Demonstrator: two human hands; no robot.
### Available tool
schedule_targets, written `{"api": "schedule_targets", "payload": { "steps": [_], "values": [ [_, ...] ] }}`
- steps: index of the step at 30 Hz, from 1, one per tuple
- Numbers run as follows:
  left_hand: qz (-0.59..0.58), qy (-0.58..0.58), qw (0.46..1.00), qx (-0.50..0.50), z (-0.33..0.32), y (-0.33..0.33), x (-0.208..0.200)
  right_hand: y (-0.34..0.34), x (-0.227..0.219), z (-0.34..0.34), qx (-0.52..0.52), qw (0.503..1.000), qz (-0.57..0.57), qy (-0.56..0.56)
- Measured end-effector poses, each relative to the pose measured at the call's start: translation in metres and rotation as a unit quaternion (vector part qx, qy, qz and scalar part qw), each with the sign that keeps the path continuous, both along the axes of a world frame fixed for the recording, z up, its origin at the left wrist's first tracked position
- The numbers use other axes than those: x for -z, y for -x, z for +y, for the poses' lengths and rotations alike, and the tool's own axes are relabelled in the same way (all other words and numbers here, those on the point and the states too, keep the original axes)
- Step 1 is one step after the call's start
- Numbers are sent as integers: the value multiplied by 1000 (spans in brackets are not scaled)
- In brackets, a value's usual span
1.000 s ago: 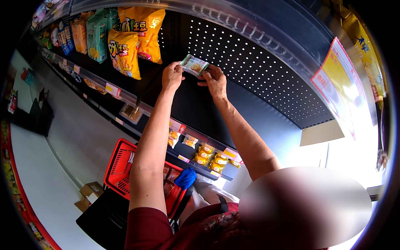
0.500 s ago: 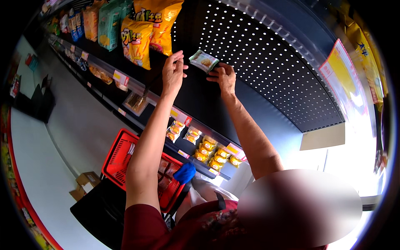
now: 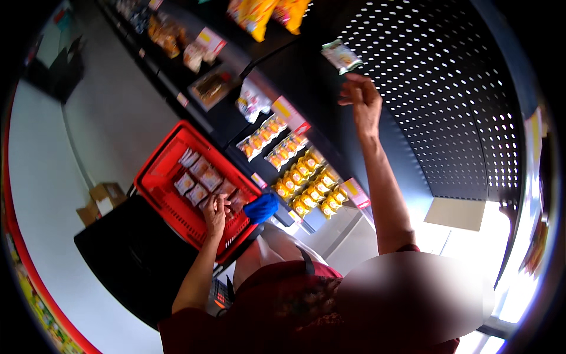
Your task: The person restocks packaged snack items on a supermarket shelf. They repeatedly pick items from a red basket, place them on the shelf, and occasionally wipe the shelf surface with a blue cloth. The person handles multiple snack packages and arranges them in neat rows.
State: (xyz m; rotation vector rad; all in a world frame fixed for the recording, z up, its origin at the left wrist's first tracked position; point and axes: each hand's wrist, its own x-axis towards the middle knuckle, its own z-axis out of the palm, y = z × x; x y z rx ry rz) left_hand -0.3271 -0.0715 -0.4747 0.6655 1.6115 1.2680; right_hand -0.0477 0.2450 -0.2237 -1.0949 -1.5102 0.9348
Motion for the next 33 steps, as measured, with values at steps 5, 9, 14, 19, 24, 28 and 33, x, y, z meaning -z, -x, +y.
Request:
{"api": "schedule_targets", "payload": {
  "steps": [5, 9, 14, 19, 24, 28, 33],
  "values": [
    [39, 161, 982, -92, -63, 36, 93, 55, -9, -107, -101, 991, -60, 60],
    [174, 135, 970, -106, -80, 48, 208, 77, 38, -186, -222, 956, -180, 70],
    [216, 195, 954, -70, -24, 56, 209, 73, 90, -253, -326, 895, -269, 144],
    [427, 193, 883, -38, 19, 61, 218, 55, 114, -273, -332, 881, -292, 168],
    [459, 181, 869, 39, 48, 80, 221, 38, 131, -266, -284, 890, -296, 199],
    [468, 168, 858, 127, 58, 101, 238, 30, 138, -263, -294, 875, -324, 208],
    [410, 204, 854, 247, 79, 123, 247, 31, 150, -269, -285, 875, -328, 211]
  ]
}}
